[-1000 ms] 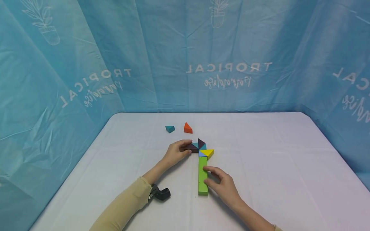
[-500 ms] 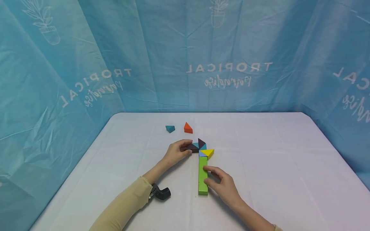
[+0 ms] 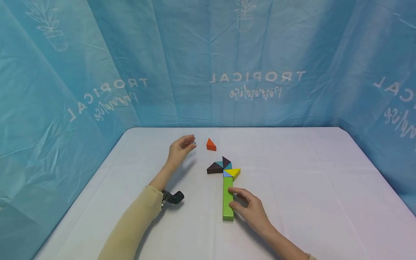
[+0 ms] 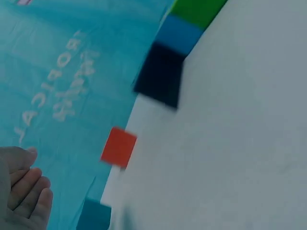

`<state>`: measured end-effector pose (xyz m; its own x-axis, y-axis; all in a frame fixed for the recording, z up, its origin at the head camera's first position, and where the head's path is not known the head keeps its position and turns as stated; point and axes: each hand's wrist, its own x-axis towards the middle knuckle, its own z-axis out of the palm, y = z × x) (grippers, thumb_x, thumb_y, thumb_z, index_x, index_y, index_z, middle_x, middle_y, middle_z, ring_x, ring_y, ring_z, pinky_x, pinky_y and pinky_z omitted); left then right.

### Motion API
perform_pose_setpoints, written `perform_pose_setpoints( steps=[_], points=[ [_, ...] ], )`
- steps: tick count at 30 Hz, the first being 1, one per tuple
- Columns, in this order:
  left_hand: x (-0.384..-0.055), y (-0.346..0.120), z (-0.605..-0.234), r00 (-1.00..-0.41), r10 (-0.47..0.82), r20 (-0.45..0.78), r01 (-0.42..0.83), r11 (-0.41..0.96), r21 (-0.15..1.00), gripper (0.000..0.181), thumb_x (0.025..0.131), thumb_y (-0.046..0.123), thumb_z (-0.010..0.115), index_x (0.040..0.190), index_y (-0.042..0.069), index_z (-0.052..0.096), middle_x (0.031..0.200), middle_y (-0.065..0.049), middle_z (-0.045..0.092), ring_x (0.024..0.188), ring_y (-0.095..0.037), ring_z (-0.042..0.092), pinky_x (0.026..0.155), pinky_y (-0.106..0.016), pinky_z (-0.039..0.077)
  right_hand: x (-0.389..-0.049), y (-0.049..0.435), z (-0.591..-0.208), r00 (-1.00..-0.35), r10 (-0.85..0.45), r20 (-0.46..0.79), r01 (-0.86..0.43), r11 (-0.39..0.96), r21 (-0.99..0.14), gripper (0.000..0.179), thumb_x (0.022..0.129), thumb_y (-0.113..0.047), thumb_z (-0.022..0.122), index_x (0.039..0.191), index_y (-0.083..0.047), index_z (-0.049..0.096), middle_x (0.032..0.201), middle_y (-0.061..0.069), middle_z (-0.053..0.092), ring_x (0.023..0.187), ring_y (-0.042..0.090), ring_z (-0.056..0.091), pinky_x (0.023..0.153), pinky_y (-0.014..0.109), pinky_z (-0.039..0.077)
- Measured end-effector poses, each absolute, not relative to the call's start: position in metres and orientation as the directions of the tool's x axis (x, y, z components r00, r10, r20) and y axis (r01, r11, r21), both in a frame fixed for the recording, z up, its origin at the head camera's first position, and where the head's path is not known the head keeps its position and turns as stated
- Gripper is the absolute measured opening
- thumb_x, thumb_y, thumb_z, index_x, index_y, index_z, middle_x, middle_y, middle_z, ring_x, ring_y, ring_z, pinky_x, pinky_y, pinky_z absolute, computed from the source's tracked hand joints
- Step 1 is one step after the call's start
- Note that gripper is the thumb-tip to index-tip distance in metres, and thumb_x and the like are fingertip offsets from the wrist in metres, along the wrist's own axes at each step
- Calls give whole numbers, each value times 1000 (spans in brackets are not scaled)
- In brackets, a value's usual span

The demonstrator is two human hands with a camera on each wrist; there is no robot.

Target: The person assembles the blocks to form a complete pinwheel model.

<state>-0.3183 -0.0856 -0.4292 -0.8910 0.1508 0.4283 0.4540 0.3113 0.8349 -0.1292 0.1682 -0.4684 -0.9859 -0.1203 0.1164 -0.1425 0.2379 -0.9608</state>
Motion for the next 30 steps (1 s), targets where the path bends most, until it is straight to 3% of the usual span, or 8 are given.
perform_pose_setpoints(
  steps=[6,13,30],
  points=[
    [-348,-110,-443,-921,37,388,383,267,884,36,87,6,68,121,-4,59,118,-18,62,111,-29,57,93,-30,46,-130,170,-469,-988,-116,98,-124,242,-962,40,83,-18,73,121,-13,62,125,-2,59,123,17,48,100,22,37],
    [-361,-115,-461,-932,143,332,361,361,860,44,87,12,69,126,-5,56,122,-17,60,114,-28,54,98,-34,42,-130,170,-470,-990,-117,85,-110,230,-967,40,83,-18,73,121,-14,62,125,-2,59,124,16,47,102,25,37],
    [-362,-108,-471,-929,115,352,365,449,816,37,89,20,68,118,-2,63,104,-14,67,88,-24,63,73,-34,53,-130,169,-470,-991,-110,74,-99,240,-966,40,83,-18,74,121,-15,62,125,-3,59,122,15,48,103,28,37]
  ],
)
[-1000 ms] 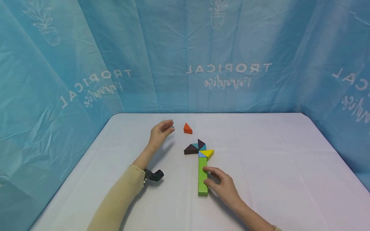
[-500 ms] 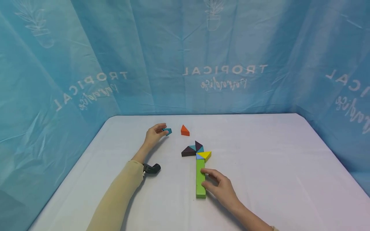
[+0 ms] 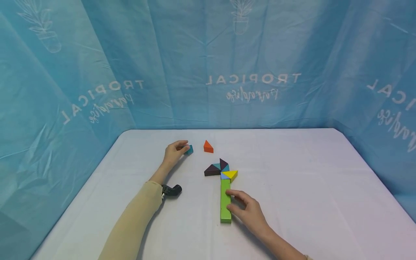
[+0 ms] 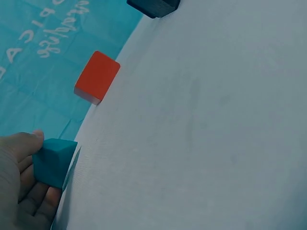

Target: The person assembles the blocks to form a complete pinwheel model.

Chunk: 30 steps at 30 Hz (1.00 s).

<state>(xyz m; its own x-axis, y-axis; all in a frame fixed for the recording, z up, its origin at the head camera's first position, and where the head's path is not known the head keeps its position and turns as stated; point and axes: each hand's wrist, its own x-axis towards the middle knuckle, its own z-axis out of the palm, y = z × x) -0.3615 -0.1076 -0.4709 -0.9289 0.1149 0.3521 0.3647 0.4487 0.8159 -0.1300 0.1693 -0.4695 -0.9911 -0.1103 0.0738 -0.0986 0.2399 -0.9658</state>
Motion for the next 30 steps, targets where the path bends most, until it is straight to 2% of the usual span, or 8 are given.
perform_pose_setpoints(
  steps=[12,20,25,30],
  points=[
    [-361,-109,-473,-930,60,363,348,464,815,29,90,14,66,114,-1,66,105,-13,68,96,-24,62,85,-35,50,-130,169,-469,-992,-110,68,-93,240,-966,40,83,-19,74,121,-15,62,125,-4,59,123,15,48,103,29,37],
    [-357,-110,-472,-916,118,382,392,460,797,37,86,13,71,118,-3,62,114,-15,65,108,-27,59,95,-37,45,-131,171,-468,-991,-109,75,-100,248,-964,41,83,-20,74,121,-15,62,125,-3,59,123,15,47,102,27,36],
    [-356,-111,-473,-919,136,370,388,488,782,38,85,11,71,119,-3,61,117,-15,63,110,-27,58,95,-35,45,-131,171,-468,-990,-114,80,-106,248,-963,41,83,-21,74,121,-15,62,125,-3,59,123,15,48,102,26,36],
    [-354,-111,-473,-929,111,354,359,508,783,36,88,18,69,118,-1,63,114,-13,65,105,-25,60,91,-33,47,-131,170,-469,-990,-118,72,-100,246,-964,40,83,-22,73,121,-15,62,125,-4,59,123,14,47,103,26,36]
  ],
)
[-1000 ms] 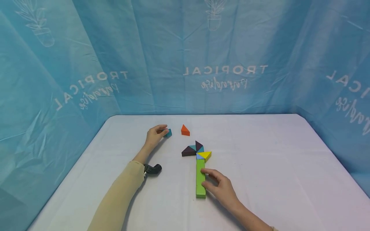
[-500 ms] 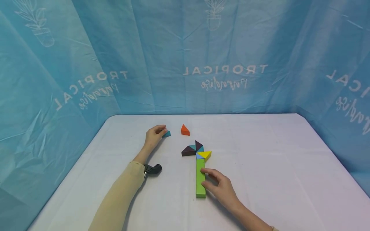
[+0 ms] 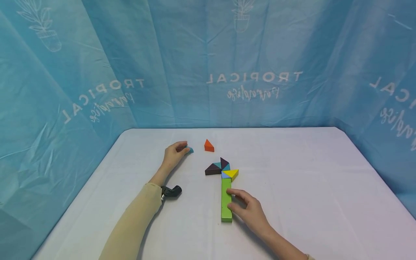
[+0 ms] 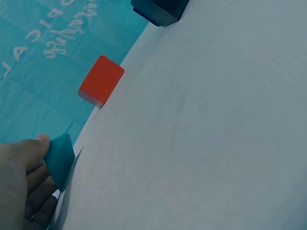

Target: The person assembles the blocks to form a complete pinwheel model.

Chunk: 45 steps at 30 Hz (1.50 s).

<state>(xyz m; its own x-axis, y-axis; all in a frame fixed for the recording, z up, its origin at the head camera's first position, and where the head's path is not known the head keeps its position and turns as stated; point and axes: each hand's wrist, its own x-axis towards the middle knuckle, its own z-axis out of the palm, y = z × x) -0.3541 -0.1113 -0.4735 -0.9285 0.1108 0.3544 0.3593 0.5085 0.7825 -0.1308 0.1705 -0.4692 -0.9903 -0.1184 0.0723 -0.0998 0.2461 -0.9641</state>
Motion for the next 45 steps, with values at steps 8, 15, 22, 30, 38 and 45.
perform_pose_setpoints(
  steps=[8,15,22,30,38,45],
  points=[
    [-355,-109,-474,-929,72,362,342,543,767,29,91,23,64,112,2,68,106,-11,68,99,-23,62,87,-34,49,-131,170,-470,-991,-114,76,-102,249,-963,40,83,-21,74,121,-16,62,124,-4,60,123,14,48,103,27,36],
    [-356,-109,-473,-921,54,386,352,540,764,30,94,22,61,113,0,67,104,-12,68,97,-24,62,86,-35,49,-131,170,-470,-992,-108,64,-89,246,-965,40,82,-21,74,120,-16,63,124,-4,60,123,14,48,104,29,36],
    [-355,-110,-472,-926,54,375,351,492,797,34,90,20,67,117,-2,64,110,-13,66,101,-25,62,89,-34,49,-131,171,-470,-990,-114,87,-113,245,-963,40,83,-21,74,121,-15,62,124,-3,60,122,14,48,103,27,36],
    [-355,-112,-471,-928,39,371,331,543,772,28,93,22,62,111,1,68,101,-10,68,93,-22,62,83,-35,50,-132,171,-472,-989,-116,93,-119,246,-962,40,83,-22,74,120,-15,63,124,-4,60,122,14,48,102,26,37],
    [-354,-113,-471,-906,13,424,364,537,761,23,96,14,57,109,0,69,95,-13,69,84,-25,63,75,-38,51,-131,170,-471,-989,-110,102,-128,259,-957,40,83,-20,74,120,-14,63,123,-4,60,121,15,49,101,25,37],
    [-347,-116,-471,-921,90,378,372,487,790,38,90,18,67,121,-4,60,113,-16,64,103,-27,61,89,-34,49,-132,171,-472,-988,-114,105,-131,259,-957,40,82,-20,74,120,-14,63,123,-3,60,121,15,49,101,24,38]
  ],
)
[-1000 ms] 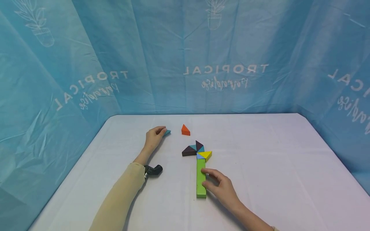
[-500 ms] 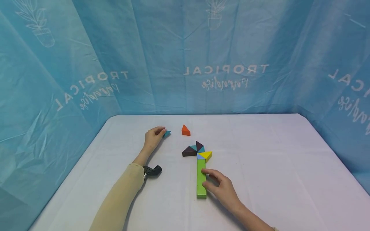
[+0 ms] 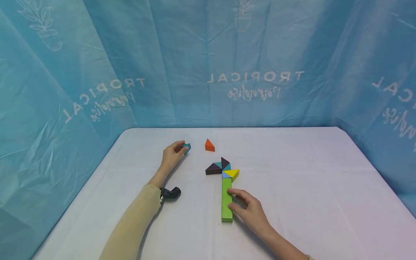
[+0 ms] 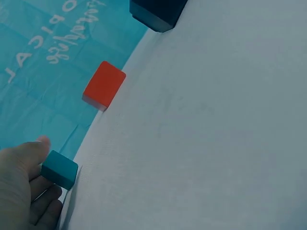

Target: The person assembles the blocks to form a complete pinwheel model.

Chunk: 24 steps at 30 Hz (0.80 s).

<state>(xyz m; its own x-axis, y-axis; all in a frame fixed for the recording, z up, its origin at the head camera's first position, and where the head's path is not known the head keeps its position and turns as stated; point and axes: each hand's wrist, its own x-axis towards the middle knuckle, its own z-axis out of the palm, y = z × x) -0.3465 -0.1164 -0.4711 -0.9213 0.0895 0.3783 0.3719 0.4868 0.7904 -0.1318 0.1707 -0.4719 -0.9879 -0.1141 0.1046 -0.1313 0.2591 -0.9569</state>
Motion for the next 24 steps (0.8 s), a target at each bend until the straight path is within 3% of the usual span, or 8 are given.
perform_pose_setpoints(
  steps=[5,14,19,24],
  points=[
    [-341,-119,-472,-931,129,342,360,482,799,45,87,15,70,125,-3,57,121,-17,60,111,-27,57,93,-31,46,-132,171,-471,-987,-116,113,-139,257,-956,39,83,-18,74,120,-14,63,123,-4,60,121,15,50,101,24,38],
    [-338,-121,-476,-922,112,370,374,507,777,39,87,10,68,124,-2,58,114,-17,63,106,-27,60,90,-31,49,-132,170,-472,-986,-119,118,-146,262,-954,40,82,-19,74,120,-14,63,123,-4,61,121,15,50,100,23,38],
    [-332,-115,-471,-922,80,378,370,464,805,39,87,12,69,123,0,60,113,-15,64,105,-26,60,89,-29,49,-131,169,-472,-987,-115,110,-137,269,-953,40,82,-20,75,120,-15,63,123,-5,61,121,15,50,100,24,38],
    [-321,-101,-461,-908,129,399,417,386,823,40,86,13,70,123,-1,60,116,-13,63,106,-25,60,91,-28,48,-131,170,-472,-987,-110,116,-142,273,-952,40,82,-20,74,120,-15,63,122,-4,61,121,15,50,100,23,38]
  ],
)
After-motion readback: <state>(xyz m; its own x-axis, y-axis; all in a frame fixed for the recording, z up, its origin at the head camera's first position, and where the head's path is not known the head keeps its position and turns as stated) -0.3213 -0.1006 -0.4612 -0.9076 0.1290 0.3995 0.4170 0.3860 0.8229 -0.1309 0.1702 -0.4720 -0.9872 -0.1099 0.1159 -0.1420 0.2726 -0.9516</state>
